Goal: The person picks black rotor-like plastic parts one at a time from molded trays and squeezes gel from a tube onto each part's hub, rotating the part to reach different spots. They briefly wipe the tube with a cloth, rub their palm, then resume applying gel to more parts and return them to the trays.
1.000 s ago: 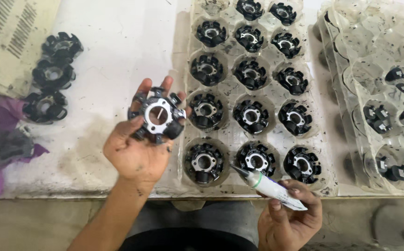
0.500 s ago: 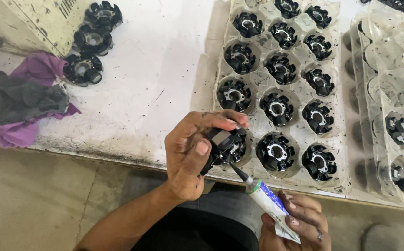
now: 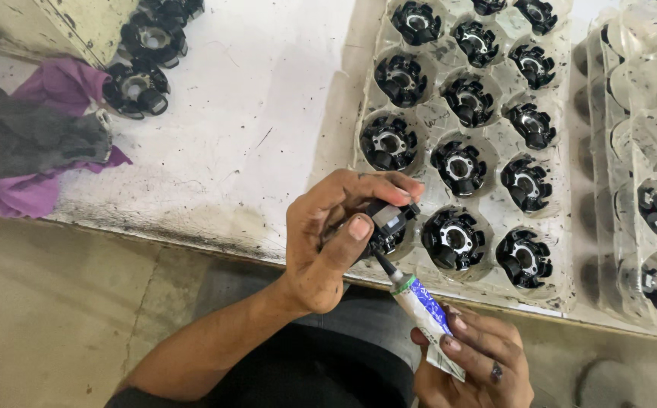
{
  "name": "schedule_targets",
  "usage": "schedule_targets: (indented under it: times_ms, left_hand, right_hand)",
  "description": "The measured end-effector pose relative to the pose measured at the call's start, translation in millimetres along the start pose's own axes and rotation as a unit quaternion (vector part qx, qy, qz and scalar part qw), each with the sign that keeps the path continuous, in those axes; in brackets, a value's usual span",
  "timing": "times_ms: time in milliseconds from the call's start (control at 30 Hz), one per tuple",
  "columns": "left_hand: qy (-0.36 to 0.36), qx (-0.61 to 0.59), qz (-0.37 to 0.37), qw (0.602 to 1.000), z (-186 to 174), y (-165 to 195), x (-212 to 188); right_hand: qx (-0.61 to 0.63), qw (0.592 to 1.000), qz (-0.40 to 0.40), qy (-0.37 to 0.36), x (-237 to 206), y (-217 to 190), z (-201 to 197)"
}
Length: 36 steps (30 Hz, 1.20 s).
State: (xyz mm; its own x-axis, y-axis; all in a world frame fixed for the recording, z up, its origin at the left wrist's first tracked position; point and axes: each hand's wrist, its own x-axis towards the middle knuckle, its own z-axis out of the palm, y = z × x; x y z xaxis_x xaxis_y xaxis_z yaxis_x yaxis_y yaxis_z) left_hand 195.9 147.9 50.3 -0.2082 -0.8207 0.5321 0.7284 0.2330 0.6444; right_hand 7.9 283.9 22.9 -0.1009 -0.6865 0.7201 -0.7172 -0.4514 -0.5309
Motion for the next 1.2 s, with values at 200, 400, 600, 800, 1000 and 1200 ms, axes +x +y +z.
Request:
schedule_targets:
  times_ms: [200,400,600,800,1000,1200]
  left_hand:
    - [0.004,0.002,-0.013,1.000,-1,-1,3]
    - [0.010,0.007,-0.013,1.000,-1,-3,3]
    - [0.031,0.013,-0.017,0.999,-3,-9,1]
    - [0.116,-0.182,-0.041,0.976,4,-22,2]
    - [0.208,-0.356,-0.095,0.906,18,-23,-4]
    - [0.250,-0.386,-0.152,0.875,25,-23,-5]
  right_hand:
    - [-0.008,0.999,-0.009,0.034,0,2,7]
    - [-0.020,1.000,-0.016,0.010,0,9,-1]
    - [-0.020,1.000,-0.011,0.002,-3,12,-3]
    - [-0.068,0.992,-0.096,-0.047,8,9,-9]
    - [0.033,0.988,0.073,0.132,8,-1,22]
    - [-0.044,0.994,-0.035,0.094,23,-1,21]
